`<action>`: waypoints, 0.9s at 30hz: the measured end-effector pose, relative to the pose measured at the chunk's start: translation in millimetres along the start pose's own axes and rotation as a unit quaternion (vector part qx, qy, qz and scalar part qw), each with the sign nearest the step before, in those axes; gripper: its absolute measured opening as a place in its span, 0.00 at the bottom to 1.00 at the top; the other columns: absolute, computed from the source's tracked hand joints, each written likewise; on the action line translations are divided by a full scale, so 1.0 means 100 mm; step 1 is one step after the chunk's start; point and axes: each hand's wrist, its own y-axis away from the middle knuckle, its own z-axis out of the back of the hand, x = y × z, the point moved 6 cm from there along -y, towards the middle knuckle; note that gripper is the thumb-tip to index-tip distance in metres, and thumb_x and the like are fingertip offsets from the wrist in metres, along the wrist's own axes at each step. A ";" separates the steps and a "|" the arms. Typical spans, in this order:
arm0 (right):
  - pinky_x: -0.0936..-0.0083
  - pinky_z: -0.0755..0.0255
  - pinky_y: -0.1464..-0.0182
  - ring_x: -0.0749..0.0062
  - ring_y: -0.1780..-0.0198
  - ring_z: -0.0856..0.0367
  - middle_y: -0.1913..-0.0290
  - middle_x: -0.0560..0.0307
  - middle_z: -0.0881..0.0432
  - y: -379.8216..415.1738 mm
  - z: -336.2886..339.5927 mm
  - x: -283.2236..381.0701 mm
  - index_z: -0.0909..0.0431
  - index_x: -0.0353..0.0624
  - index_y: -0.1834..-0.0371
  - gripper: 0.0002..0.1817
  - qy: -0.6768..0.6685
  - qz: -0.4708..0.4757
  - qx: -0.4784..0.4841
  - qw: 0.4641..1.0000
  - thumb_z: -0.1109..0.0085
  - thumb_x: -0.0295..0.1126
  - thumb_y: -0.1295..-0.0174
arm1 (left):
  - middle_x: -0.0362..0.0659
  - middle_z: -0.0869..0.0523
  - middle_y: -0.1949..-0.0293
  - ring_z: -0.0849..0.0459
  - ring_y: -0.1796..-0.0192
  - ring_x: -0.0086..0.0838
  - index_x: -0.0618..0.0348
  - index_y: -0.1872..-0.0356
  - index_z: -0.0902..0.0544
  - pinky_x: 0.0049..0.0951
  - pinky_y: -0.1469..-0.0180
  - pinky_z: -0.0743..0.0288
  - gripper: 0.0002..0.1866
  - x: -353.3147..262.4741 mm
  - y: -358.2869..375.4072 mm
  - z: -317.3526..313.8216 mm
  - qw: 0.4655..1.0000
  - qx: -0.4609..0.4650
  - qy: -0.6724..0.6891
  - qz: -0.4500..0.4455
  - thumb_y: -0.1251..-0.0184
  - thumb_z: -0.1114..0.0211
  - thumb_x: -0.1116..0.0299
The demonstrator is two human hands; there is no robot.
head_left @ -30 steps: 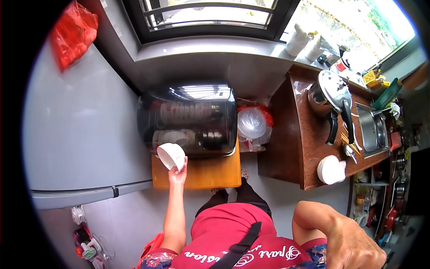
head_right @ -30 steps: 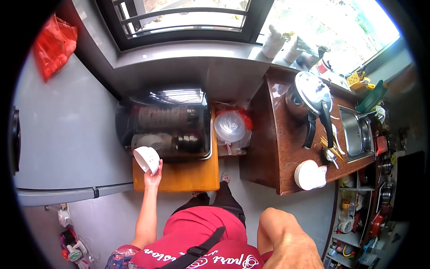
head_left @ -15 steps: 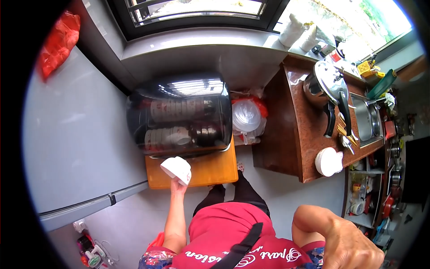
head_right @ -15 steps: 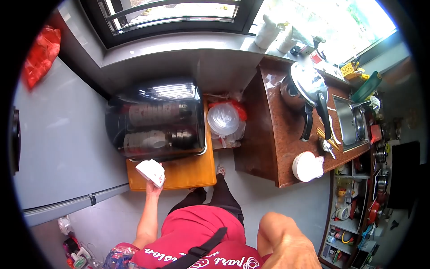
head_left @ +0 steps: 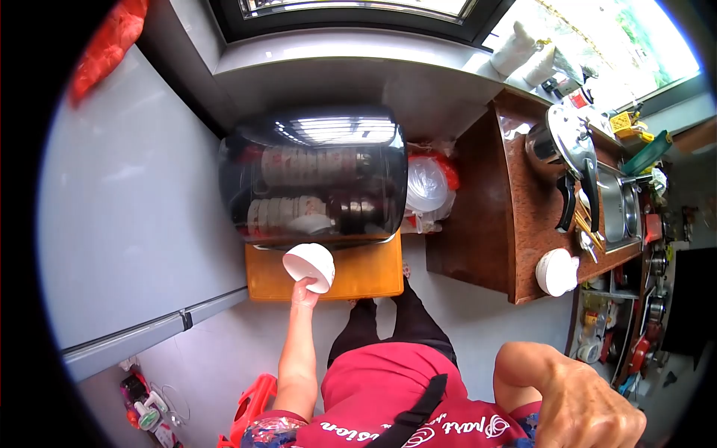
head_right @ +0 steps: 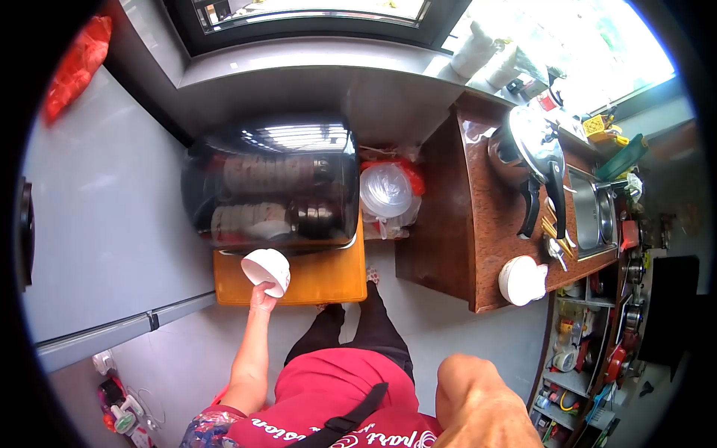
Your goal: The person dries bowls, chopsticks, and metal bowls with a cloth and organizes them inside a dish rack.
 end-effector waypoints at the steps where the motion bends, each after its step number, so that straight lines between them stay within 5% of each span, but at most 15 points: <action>1: 0.58 0.24 0.52 0.72 0.86 0.33 0.86 0.60 0.31 0.00 -0.01 -0.02 0.31 0.44 0.89 0.26 0.007 -0.010 -0.009 1.000 0.62 0.37 0.30 | 0.46 0.26 0.45 0.31 0.39 0.47 0.60 0.41 0.31 0.49 0.35 0.36 0.37 0.03 -0.13 0.04 1.000 0.010 -0.008 0.003 0.63 0.44 0.87; 10: 0.57 0.24 0.51 0.76 0.87 0.34 0.86 0.62 0.32 0.03 -0.10 -0.03 0.26 0.39 0.86 0.24 0.065 -0.022 -0.054 0.996 0.59 0.36 0.31 | 0.46 0.24 0.47 0.30 0.41 0.44 0.60 0.45 0.28 0.44 0.35 0.37 0.35 0.18 -0.21 -0.19 0.997 -0.018 -0.080 -0.001 0.64 0.42 0.87; 20: 0.62 0.23 0.60 0.78 0.87 0.36 0.86 0.63 0.32 0.05 -0.17 -0.08 0.23 0.35 0.82 0.24 0.046 0.014 -0.096 0.994 0.60 0.35 0.31 | 0.45 0.23 0.48 0.29 0.41 0.44 0.61 0.45 0.29 0.43 0.34 0.38 0.35 0.16 -0.46 -0.22 0.994 0.079 -0.067 0.017 0.64 0.41 0.86; 23: 0.62 0.24 0.62 0.77 0.87 0.37 0.86 0.63 0.33 0.05 -0.16 -0.10 0.23 0.35 0.82 0.24 0.032 0.018 -0.100 0.994 0.60 0.35 0.31 | 0.48 0.24 0.46 0.29 0.40 0.48 0.59 0.40 0.33 0.50 0.35 0.35 0.39 0.14 -0.36 -0.33 0.997 0.058 -0.047 0.008 0.64 0.42 0.86; 27: 0.62 0.24 0.63 0.77 0.88 0.38 0.86 0.63 0.34 0.05 -0.14 -0.10 0.23 0.34 0.82 0.24 0.007 0.016 -0.091 0.996 0.60 0.36 0.30 | 0.46 0.23 0.49 0.29 0.41 0.45 0.60 0.42 0.31 0.44 0.35 0.36 0.37 0.05 -0.21 -0.52 0.995 0.077 -0.060 -0.013 0.65 0.39 0.84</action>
